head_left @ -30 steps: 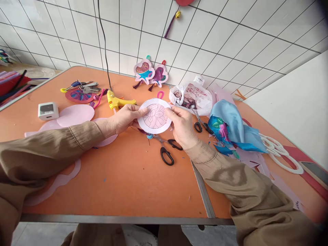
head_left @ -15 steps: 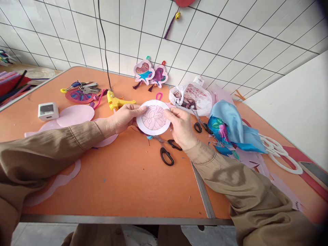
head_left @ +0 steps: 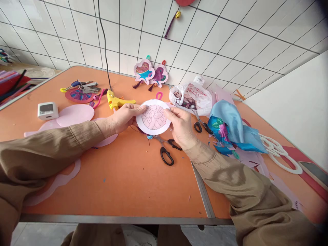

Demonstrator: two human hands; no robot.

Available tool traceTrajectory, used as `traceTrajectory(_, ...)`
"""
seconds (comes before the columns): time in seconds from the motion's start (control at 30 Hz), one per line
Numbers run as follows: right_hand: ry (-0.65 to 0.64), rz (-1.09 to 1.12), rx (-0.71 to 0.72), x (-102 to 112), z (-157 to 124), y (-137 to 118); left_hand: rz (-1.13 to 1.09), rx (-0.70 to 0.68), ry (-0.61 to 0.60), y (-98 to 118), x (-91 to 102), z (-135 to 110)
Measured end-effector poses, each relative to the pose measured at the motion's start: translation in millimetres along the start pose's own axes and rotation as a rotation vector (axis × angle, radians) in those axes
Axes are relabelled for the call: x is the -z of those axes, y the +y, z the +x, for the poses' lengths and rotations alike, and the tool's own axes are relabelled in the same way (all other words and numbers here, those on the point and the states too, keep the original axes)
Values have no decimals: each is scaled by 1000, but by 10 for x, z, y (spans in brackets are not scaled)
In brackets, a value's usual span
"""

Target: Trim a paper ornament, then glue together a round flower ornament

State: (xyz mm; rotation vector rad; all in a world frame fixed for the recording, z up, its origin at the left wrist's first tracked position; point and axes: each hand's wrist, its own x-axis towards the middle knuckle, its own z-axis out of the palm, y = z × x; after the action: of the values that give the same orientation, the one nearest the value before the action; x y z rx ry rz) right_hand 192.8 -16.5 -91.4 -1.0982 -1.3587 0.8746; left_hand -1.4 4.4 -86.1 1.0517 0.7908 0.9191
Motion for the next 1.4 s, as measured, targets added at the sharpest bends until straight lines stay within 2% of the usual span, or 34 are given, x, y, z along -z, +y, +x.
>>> traceTrajectory(0.27,5,31,-2,-6,3,3,1,12,35,6,-25,-7)
traceTrajectory(0.53,16,18,-3,-13,1,-17,9,13,15,-6,-15,2)
traceTrajectory(0.87,20,28,20,-12,9,12,47,-2,-141,45,31,-28)
traceTrajectory(1.17,9,6,16,-11,2,7,47,-28,-131,6,26,-14)
traceTrajectory(1.4,-6,8,7,-11,-5,12,69,-18,-63,-25,17,-1)
